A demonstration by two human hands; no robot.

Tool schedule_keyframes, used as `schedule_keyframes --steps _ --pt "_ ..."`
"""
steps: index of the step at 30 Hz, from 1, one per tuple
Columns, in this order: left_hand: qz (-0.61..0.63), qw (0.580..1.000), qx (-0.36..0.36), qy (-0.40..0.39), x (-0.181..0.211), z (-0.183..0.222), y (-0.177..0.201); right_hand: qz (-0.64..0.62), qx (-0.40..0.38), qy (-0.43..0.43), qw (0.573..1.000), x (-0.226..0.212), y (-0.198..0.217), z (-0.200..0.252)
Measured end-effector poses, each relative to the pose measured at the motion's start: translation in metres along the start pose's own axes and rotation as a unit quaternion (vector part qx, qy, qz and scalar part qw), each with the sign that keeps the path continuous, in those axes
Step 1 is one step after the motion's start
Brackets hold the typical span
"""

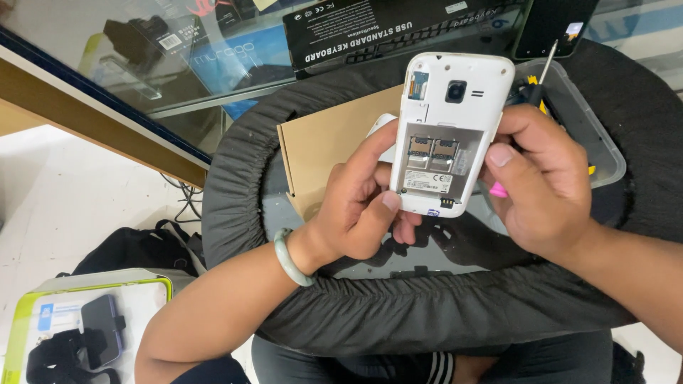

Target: Cleaning and polishing the exterior surfaces and edges of a white smartphone and its removable back cover using a small tool.

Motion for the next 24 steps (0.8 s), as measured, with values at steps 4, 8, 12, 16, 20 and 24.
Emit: schedule_keyframes --steps 4,8,12,16,20,24 --pt "-0.008 1.0 0.003 -0.003 0.0 0.001 0.001 0.008 -0.011 -0.006 1.0 -0.004 -0.005 -0.002" --pt "-0.003 1.0 -0.002 -0.004 0.001 0.001 0.001 0.047 -0.001 -0.017 0.999 -0.002 -0.003 -0.003" --pt "0.002 1.0 0.0 -0.007 -0.001 0.001 0.001 0.065 0.016 -0.039 0.997 0.005 0.002 0.0" --pt "-0.004 1.0 0.006 0.011 -0.001 -0.001 0.0 0.139 0.024 -0.019 0.99 -0.001 0.002 -0.001" --pt "0.054 0.998 0.019 0.011 -0.003 -0.005 0.001 0.166 0.002 -0.015 0.986 -0.013 -0.01 -0.004" --pt "0.054 0.998 0.031 0.002 -0.001 -0.006 0.005 0.193 -0.044 -0.002 0.98 -0.017 -0.02 -0.004"
Point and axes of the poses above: each hand's wrist, its own z-axis away from the middle knuckle, its own y-axis out of the back of the hand, x = y × z, the point moved 10 cm from there along -z, towards the middle knuckle, and after that the axes turned 9 degrees about z, right-handed, at the moved point
